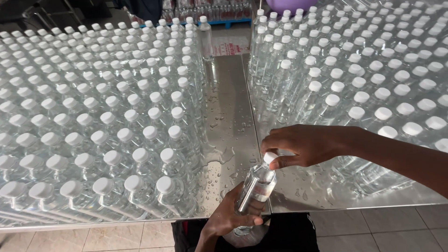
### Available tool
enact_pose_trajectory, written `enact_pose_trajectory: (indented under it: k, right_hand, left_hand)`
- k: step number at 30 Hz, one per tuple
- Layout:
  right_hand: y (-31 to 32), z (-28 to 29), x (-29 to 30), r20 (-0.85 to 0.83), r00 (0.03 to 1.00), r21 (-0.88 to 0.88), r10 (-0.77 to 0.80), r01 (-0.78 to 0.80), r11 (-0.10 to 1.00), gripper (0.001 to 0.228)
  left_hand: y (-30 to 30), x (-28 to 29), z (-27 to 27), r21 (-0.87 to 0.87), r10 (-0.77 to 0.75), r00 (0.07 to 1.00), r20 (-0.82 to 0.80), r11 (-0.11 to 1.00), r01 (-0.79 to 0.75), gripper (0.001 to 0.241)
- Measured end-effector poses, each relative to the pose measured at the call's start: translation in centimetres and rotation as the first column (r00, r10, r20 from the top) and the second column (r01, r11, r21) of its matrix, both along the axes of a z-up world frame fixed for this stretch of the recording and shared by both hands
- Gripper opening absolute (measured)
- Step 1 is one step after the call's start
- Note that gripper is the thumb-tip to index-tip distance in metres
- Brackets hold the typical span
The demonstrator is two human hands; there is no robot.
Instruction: The person is manually screwing white plastic caps onto water bottles arranged on a metal production table.
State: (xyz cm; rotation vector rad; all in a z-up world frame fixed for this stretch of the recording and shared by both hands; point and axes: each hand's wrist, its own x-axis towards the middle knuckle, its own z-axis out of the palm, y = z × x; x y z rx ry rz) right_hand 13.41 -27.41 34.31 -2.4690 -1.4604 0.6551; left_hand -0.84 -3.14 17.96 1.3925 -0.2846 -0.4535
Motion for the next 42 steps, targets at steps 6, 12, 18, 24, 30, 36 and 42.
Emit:
enact_pose_trajectory:
  k: [6, 12, 18, 24, 30, 36, 42]
  right_hand:
    - [-1.5, -4.5, -0.8, 0.105, 0.982, 0.016, -0.157, 0.156, 0.988, 0.064]
    - [-1.5, -1.2, -2.4, 0.051, 0.987, -0.061, -0.15, 0.153, 0.986, 0.042]
    - [-3.0, -1.6, -2.4, 0.269, 0.927, 0.146, 0.261, -0.307, 0.94, 0.042]
    - [-4.0, -5.6, -3.3, -0.05, 0.998, 0.316, -0.044, 0.058, 0.947, 0.054]
    - [-3.8, -6.7, -3.7, -0.201, 0.879, 0.143, -0.433, 0.464, 0.874, 0.061]
    - [-4.2, -5.3, -3.4, 0.286, 0.948, 0.289, -0.141, 0.055, 0.956, 0.055]
    - [-3.3, -1.2, -4.4, 0.781, 0.595, 0.284, 0.19, -0.609, 0.741, 0.051]
  left_hand:
    - [-0.8, -0.6, 2.1, 0.281, 0.082, 0.995, 0.062, 0.955, -0.096, 0.083]
    - [0.0, -0.7, 1.4, 0.082, 0.021, 0.998, -0.051, 0.996, -0.017, 0.078]
    - [1.4, -0.4, -0.1, -0.198, -0.295, 0.953, -0.068, 0.94, 0.277, 0.07]
    - [-0.5, -1.4, 5.4, -0.104, -0.254, 0.959, -0.128, 0.965, 0.242, 0.07]
    - [-1.2, -1.4, 4.0, 0.419, 0.027, 0.999, -0.018, 0.908, -0.017, 0.084]
    - [0.0, -0.3, 1.2, -0.182, -0.298, 0.945, -0.133, 0.945, 0.272, 0.073]
    - [-1.9, 2.2, -6.2, -0.699, -0.723, 0.691, -0.013, 0.501, 0.511, 0.094]
